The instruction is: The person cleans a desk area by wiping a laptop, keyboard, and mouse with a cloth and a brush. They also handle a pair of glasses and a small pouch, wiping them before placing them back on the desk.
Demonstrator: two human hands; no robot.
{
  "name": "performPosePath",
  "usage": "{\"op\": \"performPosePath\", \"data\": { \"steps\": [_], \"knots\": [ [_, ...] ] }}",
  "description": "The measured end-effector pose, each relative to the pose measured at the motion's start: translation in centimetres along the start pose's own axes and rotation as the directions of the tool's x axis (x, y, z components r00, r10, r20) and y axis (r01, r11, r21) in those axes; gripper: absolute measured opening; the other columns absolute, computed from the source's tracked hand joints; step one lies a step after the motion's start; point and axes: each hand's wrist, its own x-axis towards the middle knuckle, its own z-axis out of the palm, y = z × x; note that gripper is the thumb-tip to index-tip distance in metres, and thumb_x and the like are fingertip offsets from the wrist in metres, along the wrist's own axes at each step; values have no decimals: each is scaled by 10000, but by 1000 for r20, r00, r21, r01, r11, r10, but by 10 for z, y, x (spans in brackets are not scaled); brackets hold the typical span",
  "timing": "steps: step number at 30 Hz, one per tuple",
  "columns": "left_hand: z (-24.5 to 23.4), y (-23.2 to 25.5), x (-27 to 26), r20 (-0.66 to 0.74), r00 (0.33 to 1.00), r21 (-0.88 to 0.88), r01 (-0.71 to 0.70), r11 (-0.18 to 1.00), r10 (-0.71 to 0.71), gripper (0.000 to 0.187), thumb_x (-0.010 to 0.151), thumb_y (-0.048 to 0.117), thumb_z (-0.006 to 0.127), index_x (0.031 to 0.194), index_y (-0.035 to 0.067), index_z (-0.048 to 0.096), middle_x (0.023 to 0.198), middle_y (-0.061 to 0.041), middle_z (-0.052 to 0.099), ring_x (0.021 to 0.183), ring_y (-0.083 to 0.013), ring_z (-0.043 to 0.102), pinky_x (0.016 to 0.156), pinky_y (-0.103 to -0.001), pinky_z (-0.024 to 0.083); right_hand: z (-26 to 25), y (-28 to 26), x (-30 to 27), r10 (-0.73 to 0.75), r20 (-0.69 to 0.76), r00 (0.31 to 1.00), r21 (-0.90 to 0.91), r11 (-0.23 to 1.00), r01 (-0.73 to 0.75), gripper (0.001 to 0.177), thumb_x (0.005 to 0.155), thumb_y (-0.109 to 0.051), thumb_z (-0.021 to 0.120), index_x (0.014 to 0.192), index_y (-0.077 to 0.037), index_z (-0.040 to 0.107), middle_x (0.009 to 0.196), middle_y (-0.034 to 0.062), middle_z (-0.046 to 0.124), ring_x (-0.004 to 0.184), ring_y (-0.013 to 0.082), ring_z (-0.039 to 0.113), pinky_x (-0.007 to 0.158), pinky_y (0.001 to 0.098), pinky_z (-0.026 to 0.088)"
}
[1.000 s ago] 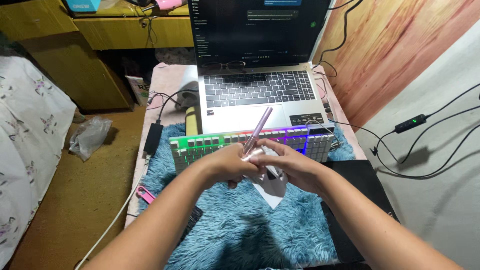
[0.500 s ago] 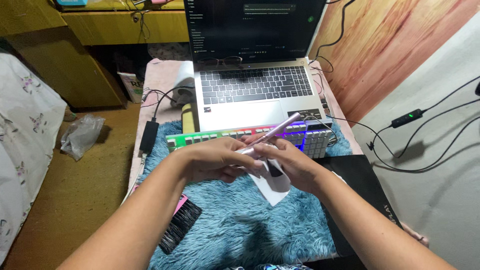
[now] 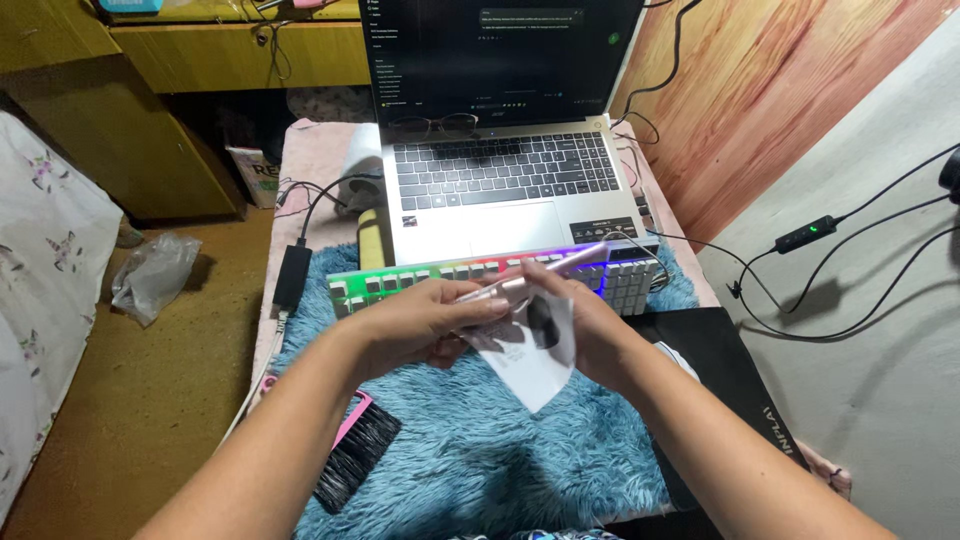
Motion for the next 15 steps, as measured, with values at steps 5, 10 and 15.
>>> {"op": "performPosePath", "data": {
  "steps": [5,10,15],
  "knots": [
    [0,-5,1,-31,1000,-40,2,999,-4,417,887,451,716,1029,58,703,630,37,553,526,-80,425,486,-256,338,-6,-1,0,34,-96,995,-89,995,-42,602,987,-553,577,1206,-18,744,924,94,726,800,174,688,669,280,573],
    [-8,-12,3,-63,998,-30,8,1000,-10,377,837,320,791,1048,8,770,638,-7,611,508,-88,462,471,-253,368,-21,3,-8,45,-168,985,-52,997,-55,499,912,-499,530,1168,-126,742,936,23,763,823,138,717,702,287,563],
    [-18,-16,10,-166,986,226,32,974,6,322,788,216,805,1019,-9,792,639,-94,704,452,-123,522,407,-284,370,-45,-3,-4,-240,-295,925,-43,970,238,436,989,-404,590,1151,-21,721,953,97,734,904,216,679,807,355,571]
  ]
}}
